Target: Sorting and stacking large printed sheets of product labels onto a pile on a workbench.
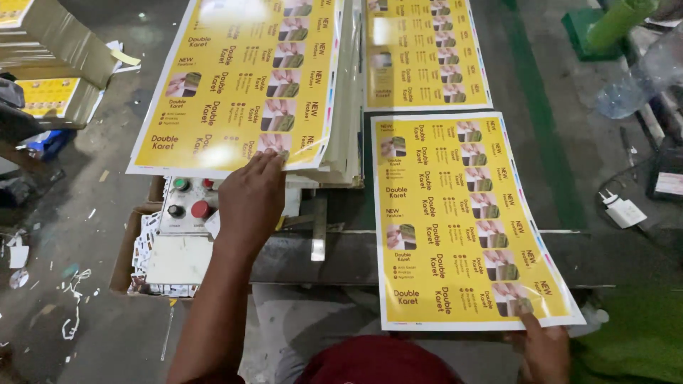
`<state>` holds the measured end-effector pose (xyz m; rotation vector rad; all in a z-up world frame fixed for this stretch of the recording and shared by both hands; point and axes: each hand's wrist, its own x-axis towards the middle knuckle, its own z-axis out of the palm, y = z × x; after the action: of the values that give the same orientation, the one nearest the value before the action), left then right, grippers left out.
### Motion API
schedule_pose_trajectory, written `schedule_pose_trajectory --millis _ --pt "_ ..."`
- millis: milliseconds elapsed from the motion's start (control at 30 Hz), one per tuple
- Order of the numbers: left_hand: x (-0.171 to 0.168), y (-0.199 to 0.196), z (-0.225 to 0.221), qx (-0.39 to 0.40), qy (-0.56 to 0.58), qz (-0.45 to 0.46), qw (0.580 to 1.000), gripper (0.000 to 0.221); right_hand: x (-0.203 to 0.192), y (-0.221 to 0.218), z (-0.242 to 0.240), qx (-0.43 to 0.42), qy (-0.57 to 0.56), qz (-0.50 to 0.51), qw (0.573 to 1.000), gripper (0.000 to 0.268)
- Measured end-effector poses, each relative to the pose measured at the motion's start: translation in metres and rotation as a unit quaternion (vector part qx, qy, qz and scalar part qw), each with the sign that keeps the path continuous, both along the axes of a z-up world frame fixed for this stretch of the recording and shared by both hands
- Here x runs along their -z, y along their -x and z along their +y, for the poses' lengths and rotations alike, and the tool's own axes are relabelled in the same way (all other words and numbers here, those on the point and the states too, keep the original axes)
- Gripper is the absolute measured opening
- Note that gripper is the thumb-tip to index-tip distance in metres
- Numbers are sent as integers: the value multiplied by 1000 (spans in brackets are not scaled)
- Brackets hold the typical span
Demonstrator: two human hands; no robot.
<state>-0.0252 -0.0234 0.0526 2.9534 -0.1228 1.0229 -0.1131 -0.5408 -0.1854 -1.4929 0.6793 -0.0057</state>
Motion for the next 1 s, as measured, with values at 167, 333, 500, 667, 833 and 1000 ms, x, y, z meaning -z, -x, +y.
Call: schedule_pose_trajectory --millis 167,333,500,667,833,1000 --pt "9 -2 0 -20 -14 9 1000 22 -12 -14 33 -27 12 -11 999 35" --pt "11 -3 1 -16 2 4 1000 22 -32 -68 68 -37 22 -26 999 35" --pt "1 0 5 -8 21 12 1000 20 -3 -111 54 -69 -101 -76 990 37" --pt "2 13 -1 -16 18 -26 999 24 -31 -89 59 -110 -117 -50 986 55" --pt "5 36 -46 186 84 -81 976 32 -33 -52 83 -122 -112 4 986 52" --pt "24 43 -118 246 115 -34 962 37 -76 -57 133 -237 -106 -67 963 50"
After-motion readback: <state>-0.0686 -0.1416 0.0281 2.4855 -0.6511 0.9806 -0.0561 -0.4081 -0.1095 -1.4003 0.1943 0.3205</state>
